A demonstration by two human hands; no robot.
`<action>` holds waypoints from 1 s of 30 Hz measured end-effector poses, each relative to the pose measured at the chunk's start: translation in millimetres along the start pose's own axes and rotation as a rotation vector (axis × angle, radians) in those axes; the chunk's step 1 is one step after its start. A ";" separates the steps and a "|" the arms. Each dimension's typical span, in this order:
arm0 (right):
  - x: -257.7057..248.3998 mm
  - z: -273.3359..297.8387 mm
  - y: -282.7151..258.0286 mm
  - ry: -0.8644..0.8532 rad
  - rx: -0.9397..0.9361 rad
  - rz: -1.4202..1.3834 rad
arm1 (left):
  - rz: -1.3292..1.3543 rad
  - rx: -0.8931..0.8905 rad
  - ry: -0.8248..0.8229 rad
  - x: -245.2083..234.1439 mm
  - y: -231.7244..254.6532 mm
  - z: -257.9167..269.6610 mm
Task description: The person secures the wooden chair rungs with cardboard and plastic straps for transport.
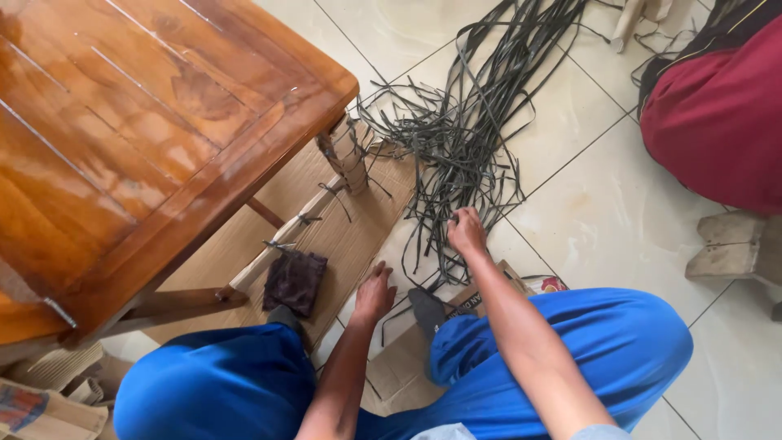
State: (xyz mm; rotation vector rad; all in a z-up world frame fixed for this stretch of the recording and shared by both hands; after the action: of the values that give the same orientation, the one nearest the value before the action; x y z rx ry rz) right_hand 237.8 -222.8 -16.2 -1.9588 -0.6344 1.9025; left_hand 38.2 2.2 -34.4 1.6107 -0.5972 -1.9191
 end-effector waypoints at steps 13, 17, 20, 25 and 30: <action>-31.5 -75.6 -45.4 -0.406 0.090 0.226 | -0.065 -0.119 -0.189 2.7 14.7 -11.9; -3.9 -74.6 -17.7 -0.478 0.131 0.265 | -0.061 -0.153 -0.264 4.2 18.6 -11.2; 4.9 -61.8 -9.1 -0.366 0.007 0.208 | -0.094 -0.152 -0.287 7.7 19.2 -11.1; 8.7 -37.2 -10.0 -0.305 -0.009 0.122 | -0.140 -0.136 -0.291 13.8 14.2 -12.1; -6.0 -15.3 -25.5 -0.390 0.033 0.118 | -0.141 -0.119 -0.305 10.4 12.5 -14.0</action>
State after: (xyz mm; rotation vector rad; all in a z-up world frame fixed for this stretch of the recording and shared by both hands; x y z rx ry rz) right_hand 251.0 -203.4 3.1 -1.6467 -0.5922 2.3794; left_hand 52.3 -13.9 -36.4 1.3273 -0.4881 -2.2823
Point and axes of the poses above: each hand's wrist, its own z-axis away from the middle knuckle, its own x-axis out of the palm, y = z × x, the point moved 4 cm from there along -z, towards the middle knuckle, and after that the axes turned 4 degrees about x, right-handed, at the moved point
